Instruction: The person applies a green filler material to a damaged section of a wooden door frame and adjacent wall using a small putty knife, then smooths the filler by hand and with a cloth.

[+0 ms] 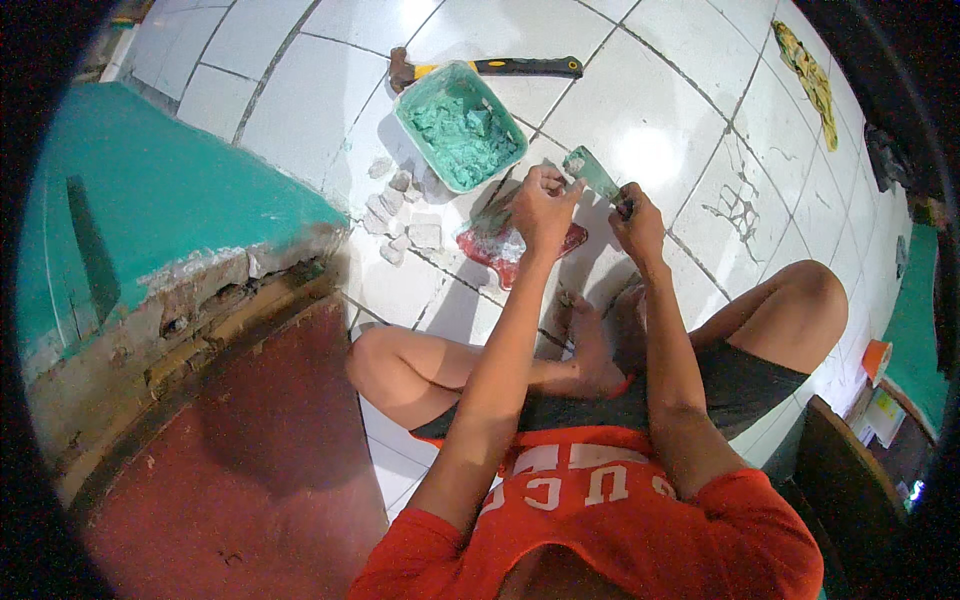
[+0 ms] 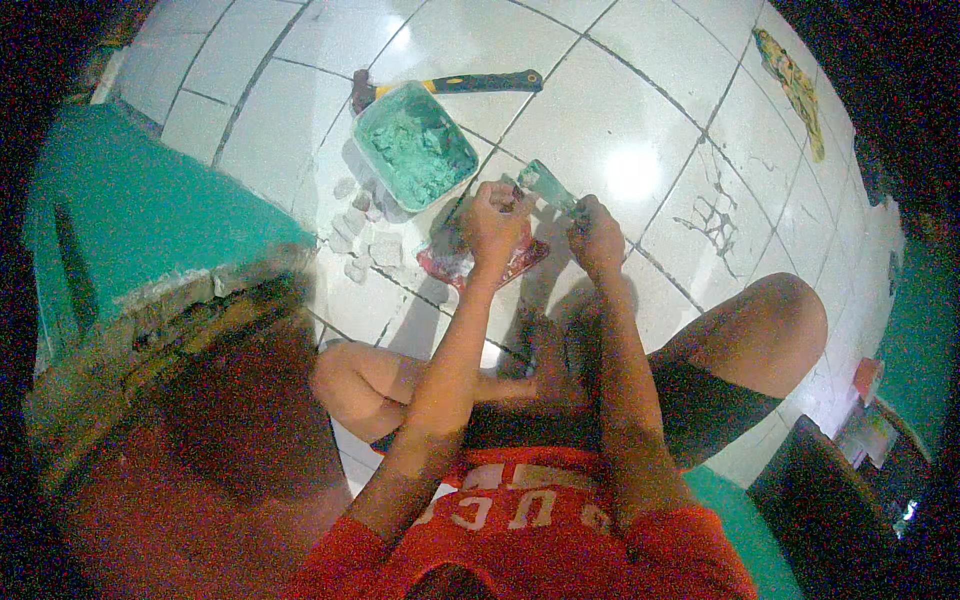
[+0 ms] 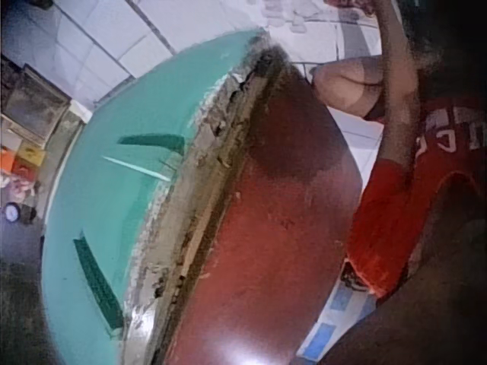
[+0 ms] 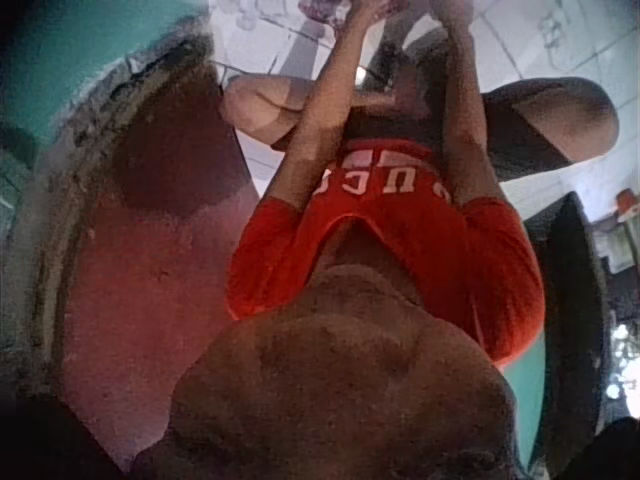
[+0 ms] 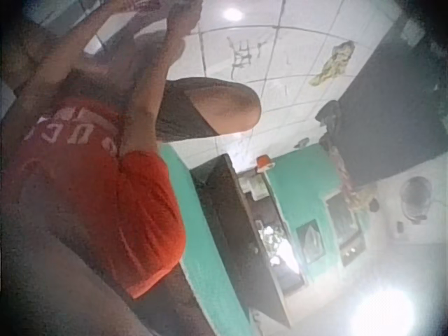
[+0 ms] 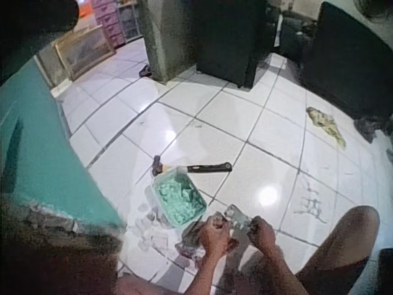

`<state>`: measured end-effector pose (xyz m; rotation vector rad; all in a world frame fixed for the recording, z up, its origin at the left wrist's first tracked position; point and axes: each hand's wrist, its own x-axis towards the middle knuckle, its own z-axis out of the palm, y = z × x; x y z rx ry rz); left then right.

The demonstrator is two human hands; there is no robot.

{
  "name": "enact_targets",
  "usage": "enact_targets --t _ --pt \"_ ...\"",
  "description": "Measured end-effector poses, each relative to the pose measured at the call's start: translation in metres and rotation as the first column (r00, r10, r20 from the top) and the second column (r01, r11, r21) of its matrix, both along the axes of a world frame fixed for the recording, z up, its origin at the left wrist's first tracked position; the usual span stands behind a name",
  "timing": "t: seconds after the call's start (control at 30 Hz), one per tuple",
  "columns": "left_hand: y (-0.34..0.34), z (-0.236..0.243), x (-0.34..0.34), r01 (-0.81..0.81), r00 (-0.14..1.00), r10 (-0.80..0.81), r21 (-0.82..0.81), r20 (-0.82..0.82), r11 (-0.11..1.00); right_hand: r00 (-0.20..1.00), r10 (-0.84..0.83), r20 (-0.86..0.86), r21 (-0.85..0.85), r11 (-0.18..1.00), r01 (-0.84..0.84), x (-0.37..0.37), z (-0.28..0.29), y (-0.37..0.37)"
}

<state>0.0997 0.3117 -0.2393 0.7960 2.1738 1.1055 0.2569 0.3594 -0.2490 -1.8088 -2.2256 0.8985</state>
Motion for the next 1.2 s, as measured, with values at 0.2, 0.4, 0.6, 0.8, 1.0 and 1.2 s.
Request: enact_targets --t 0.2,0.4,0.6,0.8,1.0,1.2 --pt "0.02 -0.007 -0.002 -0.121 0.992 0.122 0.129 -0.005 0.984 0.998 0.045 -0.043 0.041 0.998 -0.044 -0.007 0.026 0.015" --pt "0.02 -0.02 -0.003 -0.117 0.985 0.134 0.151 -0.111 0.982 0.997 0.077 0.001 0.013 0.997 -0.077 -0.016 0.035 0.017" --pt "0.026 -0.025 -0.004 -0.12 0.969 0.168 0.252 -0.179 0.96 0.999 0.047 0.006 0.039 0.998 -0.047 -0.017 0.041 0.021" --pt "0.024 -0.004 -0.008 0.005 0.975 0.048 0.238 -0.218 0.971 0.984 -0.147 -0.1 0.032 0.988 0.151 -0.003 0.036 0.033" --pt "0.0 -0.005 0.0 0.099 0.98 -0.07 0.153 -0.184 0.983 0.895 0.048 -0.443 0.072 0.997 -0.018 -0.04 0.057 0.046" --pt "-0.082 -0.019 -0.048 -0.485 0.828 0.401 0.144 0.391 0.862 0.811 0.576 0.105 0.206 0.785 -0.584 -0.125 0.078 0.064"
